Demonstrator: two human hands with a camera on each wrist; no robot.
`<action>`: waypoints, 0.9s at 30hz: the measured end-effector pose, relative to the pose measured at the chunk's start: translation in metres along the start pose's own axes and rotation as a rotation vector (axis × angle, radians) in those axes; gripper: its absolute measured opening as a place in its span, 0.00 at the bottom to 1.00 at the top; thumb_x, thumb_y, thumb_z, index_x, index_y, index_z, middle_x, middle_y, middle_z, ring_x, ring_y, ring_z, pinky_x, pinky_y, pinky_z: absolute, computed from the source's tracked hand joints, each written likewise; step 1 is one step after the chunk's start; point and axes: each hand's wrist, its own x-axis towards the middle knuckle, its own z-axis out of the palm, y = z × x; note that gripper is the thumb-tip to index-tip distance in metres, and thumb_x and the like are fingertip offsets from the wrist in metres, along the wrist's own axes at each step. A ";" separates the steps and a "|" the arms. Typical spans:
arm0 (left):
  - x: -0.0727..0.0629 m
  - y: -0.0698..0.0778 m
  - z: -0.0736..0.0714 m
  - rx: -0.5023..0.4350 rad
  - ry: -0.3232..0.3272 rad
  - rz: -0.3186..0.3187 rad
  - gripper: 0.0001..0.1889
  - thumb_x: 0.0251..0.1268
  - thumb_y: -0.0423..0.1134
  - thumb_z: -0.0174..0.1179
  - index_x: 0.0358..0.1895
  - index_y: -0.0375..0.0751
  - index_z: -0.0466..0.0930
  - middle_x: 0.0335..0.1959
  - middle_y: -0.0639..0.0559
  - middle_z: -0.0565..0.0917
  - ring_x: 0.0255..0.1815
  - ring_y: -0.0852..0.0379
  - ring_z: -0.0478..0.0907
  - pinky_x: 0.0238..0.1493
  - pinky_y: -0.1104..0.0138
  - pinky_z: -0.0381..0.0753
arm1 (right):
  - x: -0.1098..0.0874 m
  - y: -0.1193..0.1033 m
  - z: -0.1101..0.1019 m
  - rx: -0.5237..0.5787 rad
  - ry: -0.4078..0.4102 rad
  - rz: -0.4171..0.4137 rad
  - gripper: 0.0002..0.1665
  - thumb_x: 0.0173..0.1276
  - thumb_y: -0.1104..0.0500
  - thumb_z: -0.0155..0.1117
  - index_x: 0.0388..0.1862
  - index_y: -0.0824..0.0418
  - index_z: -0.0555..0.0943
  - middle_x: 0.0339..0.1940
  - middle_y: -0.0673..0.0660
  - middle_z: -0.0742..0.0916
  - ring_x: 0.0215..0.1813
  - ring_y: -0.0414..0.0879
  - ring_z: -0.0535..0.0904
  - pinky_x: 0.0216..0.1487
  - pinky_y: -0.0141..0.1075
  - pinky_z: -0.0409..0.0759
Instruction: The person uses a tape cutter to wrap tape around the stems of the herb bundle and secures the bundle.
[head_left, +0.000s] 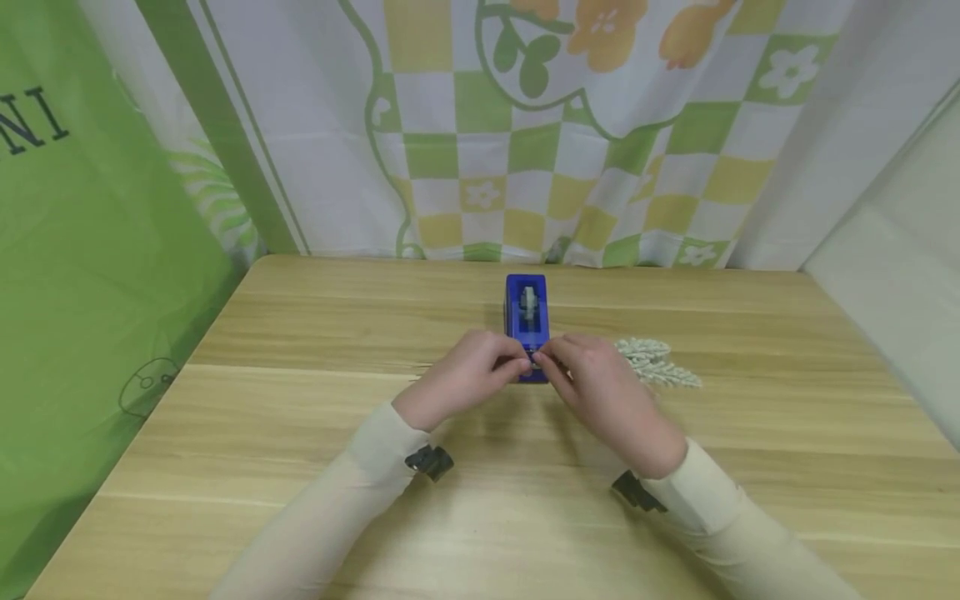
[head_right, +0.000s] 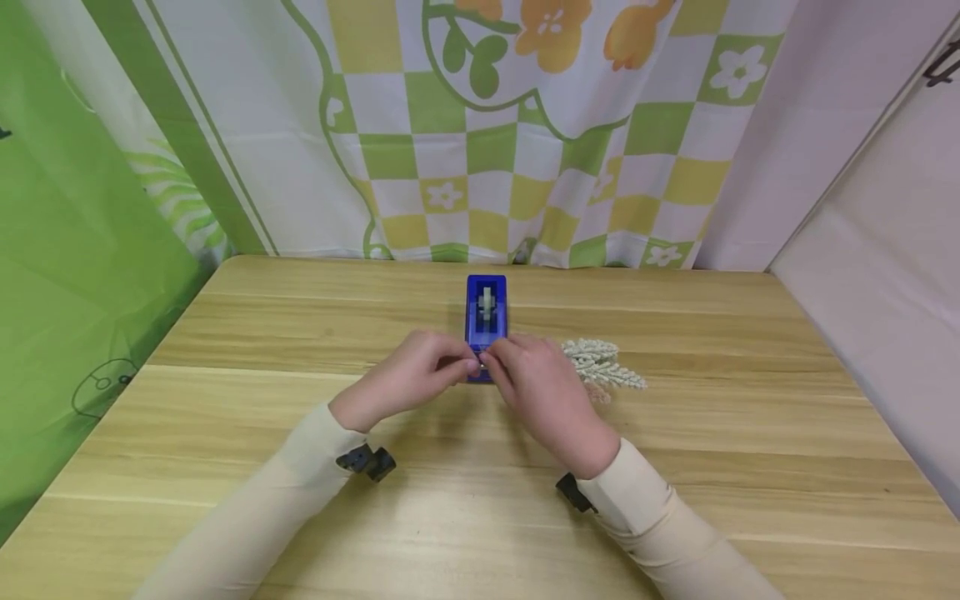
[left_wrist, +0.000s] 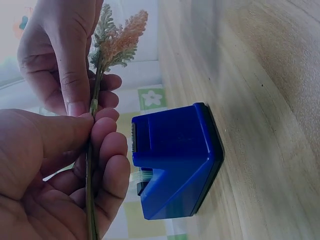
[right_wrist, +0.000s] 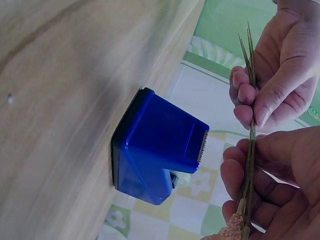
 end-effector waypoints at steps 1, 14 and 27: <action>0.000 0.000 0.000 -0.002 0.000 -0.002 0.11 0.79 0.36 0.59 0.43 0.35 0.90 0.36 0.46 0.89 0.28 0.62 0.74 0.32 0.74 0.76 | 0.000 0.000 0.000 -0.015 0.010 -0.009 0.11 0.78 0.58 0.64 0.34 0.60 0.86 0.24 0.49 0.84 0.25 0.38 0.73 0.30 0.32 0.75; -0.002 0.001 0.000 0.000 0.002 -0.012 0.11 0.79 0.35 0.58 0.44 0.35 0.89 0.37 0.45 0.90 0.28 0.61 0.75 0.31 0.74 0.75 | -0.003 -0.001 0.002 -0.121 0.039 -0.046 0.11 0.76 0.59 0.67 0.32 0.61 0.85 0.22 0.49 0.81 0.24 0.40 0.70 0.39 0.45 0.81; -0.002 -0.001 0.000 -0.027 0.014 -0.012 0.10 0.79 0.35 0.59 0.43 0.35 0.89 0.40 0.43 0.91 0.30 0.61 0.75 0.33 0.75 0.76 | -0.005 0.003 -0.003 -0.093 0.044 -0.082 0.09 0.77 0.61 0.65 0.46 0.65 0.88 0.32 0.55 0.89 0.32 0.45 0.84 0.36 0.40 0.85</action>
